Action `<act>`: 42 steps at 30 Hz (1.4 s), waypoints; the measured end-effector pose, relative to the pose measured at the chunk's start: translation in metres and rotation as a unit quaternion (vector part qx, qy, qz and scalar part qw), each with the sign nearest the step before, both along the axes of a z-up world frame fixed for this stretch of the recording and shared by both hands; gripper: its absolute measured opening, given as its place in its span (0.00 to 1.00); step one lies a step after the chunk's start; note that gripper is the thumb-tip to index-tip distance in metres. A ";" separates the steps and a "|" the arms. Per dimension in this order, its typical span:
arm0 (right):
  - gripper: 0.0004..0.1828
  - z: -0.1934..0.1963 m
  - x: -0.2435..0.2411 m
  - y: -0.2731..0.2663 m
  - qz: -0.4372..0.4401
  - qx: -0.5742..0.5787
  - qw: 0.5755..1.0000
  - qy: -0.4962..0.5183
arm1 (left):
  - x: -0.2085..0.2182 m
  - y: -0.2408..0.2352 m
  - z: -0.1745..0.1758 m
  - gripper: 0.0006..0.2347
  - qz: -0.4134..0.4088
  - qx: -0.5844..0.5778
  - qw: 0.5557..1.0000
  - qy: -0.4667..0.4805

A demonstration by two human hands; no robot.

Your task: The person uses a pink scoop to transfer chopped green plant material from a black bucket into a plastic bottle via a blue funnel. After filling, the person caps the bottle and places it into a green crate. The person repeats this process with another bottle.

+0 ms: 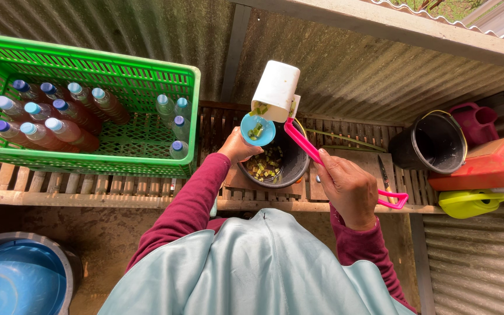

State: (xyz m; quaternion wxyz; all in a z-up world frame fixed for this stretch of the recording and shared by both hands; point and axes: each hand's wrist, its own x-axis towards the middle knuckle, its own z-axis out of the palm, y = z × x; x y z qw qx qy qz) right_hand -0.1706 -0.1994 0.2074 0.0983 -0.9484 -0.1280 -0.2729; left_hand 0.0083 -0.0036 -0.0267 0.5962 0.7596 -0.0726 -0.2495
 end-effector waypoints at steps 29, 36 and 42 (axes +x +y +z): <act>0.12 -0.200 0.063 -0.066 -0.165 -0.133 0.910 0.355 | -0.013 0.010 0.020 0.35 0.047 -0.056 0.996 0.049; 0.08 -0.332 0.088 -0.024 -0.121 -0.218 0.896 0.369 | -0.015 0.010 0.003 0.38 0.041 -0.002 0.997 -0.073; 0.09 -0.351 0.094 -0.003 -0.141 -0.198 0.877 0.415 | -0.021 0.006 -0.001 0.41 0.063 -0.037 0.997 -0.038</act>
